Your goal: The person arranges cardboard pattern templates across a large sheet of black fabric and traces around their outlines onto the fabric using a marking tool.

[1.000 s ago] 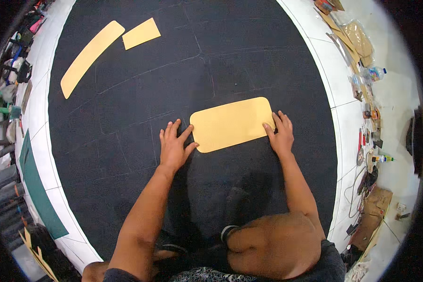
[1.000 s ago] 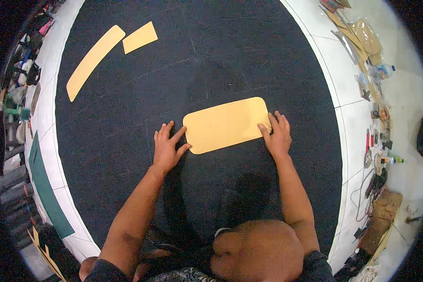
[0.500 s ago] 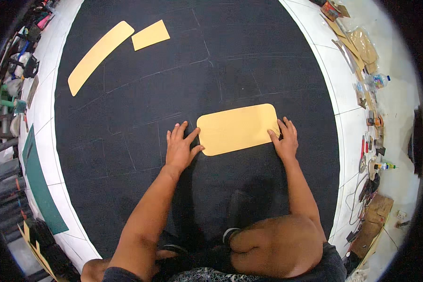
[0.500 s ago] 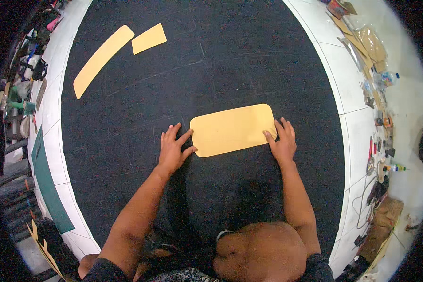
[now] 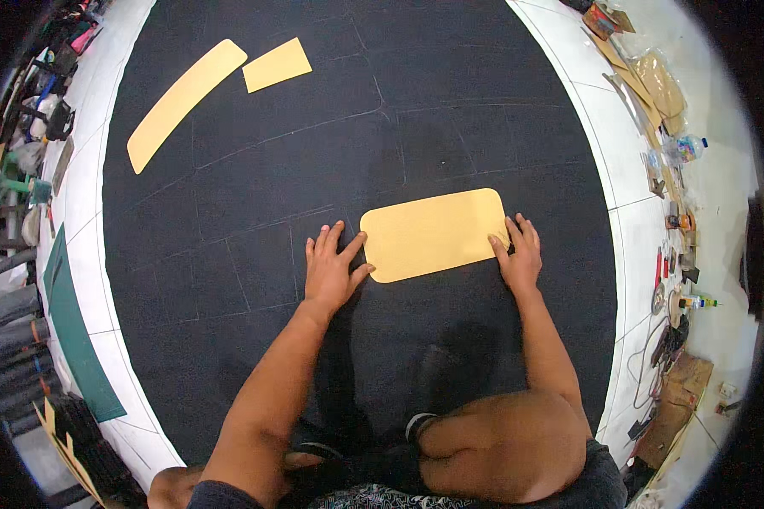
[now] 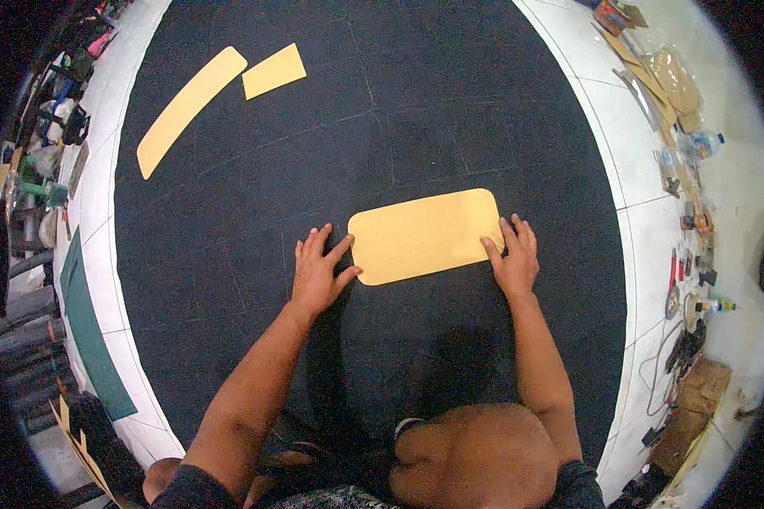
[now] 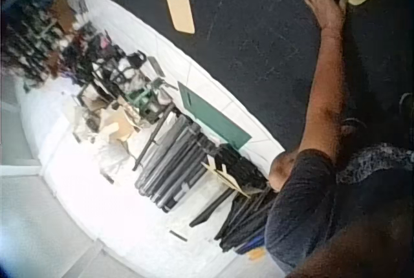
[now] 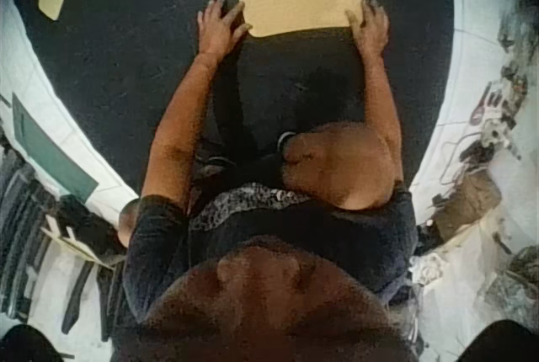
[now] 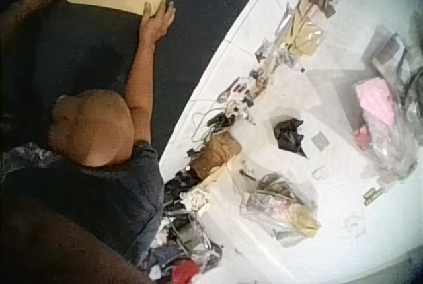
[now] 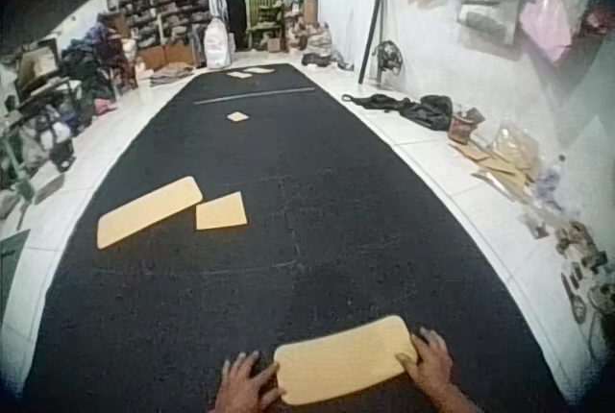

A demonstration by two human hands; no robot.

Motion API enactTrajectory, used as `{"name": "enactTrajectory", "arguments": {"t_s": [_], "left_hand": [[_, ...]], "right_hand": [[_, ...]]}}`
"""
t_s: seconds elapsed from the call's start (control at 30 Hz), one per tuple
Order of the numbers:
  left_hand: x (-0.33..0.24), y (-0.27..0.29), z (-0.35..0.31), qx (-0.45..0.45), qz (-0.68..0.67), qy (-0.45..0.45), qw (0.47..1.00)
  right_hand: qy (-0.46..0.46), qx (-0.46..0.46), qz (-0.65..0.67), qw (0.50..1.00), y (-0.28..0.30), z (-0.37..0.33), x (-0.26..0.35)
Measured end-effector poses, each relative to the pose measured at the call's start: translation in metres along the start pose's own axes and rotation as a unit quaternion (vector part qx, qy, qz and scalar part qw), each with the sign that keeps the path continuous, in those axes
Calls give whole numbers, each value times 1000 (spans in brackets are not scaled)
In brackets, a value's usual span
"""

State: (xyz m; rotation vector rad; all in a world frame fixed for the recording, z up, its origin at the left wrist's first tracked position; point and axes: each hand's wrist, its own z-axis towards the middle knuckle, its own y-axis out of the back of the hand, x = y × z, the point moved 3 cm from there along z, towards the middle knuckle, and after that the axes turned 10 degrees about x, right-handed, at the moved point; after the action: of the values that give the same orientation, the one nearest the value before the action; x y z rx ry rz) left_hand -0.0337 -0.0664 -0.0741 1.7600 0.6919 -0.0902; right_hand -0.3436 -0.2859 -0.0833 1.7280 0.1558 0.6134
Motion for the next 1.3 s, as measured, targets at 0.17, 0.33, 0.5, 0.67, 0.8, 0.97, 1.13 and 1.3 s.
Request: {"name": "enactTrajectory", "arguments": {"t_s": [0.17, 0.33, 0.5, 0.67, 0.8, 0.97, 1.13, 1.3], "left_hand": [[2, -2, 0, -2, -3, 0, 1000], [-1, -1, 1, 9, -1, 6, 1000], [2, -3, -1, 0, 3, 5, 1000], [-4, -2, 2, -4, 10, -1, 1000], [-4, -1, 1, -1, 8, 3, 1000], [-4, -2, 2, -8, 15, 12, 1000], [-7, 0, 3, -7, 5, 9, 1000], [-7, 3, 3, -8, 1, 9, 1000]], "right_hand": [[-13, 8, 0, 1000, 0, 0, 1], [-18, 13, -3, 1000, 0, -1, -1], [-11, 9, -1, 1000, -1, 0, 0], [-1, 5, 0, 1000, -2, 1, -6], [-5, 0, 13, 1000, -3, 1, -5], [-9, 3, 11, 1000, -3, 2, -4], [2, -11, 7, 1000, 0, 1, -7], [23, -27, 12, 999, -2, 2, -9]]}}
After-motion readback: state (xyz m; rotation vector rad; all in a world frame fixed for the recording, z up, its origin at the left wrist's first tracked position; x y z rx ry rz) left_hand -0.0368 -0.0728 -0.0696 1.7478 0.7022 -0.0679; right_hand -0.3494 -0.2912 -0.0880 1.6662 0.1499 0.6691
